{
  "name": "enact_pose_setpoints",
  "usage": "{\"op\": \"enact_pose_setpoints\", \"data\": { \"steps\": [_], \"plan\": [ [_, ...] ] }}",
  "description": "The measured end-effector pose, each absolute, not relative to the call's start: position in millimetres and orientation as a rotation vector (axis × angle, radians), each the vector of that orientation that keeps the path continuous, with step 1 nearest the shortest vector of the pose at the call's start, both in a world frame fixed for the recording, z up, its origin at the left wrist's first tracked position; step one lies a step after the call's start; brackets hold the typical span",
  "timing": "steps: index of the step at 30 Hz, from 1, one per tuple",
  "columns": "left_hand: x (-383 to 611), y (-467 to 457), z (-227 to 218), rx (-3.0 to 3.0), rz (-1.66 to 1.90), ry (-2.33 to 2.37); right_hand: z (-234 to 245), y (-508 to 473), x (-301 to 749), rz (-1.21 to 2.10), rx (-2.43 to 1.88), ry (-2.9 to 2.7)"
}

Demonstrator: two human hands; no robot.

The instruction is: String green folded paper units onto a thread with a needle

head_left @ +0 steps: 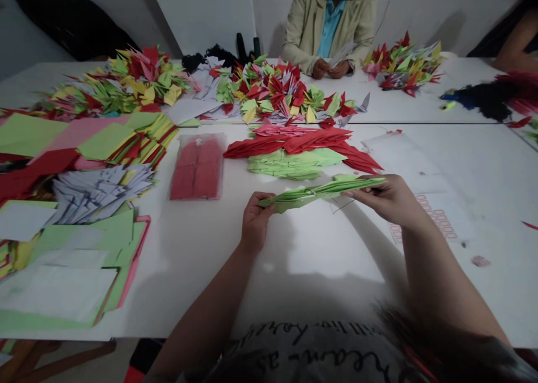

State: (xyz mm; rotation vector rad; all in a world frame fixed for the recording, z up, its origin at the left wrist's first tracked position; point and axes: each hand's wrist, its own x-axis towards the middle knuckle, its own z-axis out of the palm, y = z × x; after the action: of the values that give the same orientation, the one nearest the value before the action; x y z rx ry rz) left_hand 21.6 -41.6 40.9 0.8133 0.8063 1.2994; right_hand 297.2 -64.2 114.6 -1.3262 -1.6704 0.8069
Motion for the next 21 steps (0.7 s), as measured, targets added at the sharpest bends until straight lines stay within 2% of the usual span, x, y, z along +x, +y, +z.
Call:
{"op": "enact_pose_setpoints", "data": {
  "steps": [4, 21],
  "plan": [
    [21.4, -41.8, 41.8, 0.82, 1.308, 0.809, 114.7, -66.2, 297.9, 0.688, -1.323, -1.857],
    [15.5, -43.2, 41.6, 0.964, 1.397, 0.768, 116.0, -68.8, 300.9, 0.664, -1.382, -1.877]
  ]
}}
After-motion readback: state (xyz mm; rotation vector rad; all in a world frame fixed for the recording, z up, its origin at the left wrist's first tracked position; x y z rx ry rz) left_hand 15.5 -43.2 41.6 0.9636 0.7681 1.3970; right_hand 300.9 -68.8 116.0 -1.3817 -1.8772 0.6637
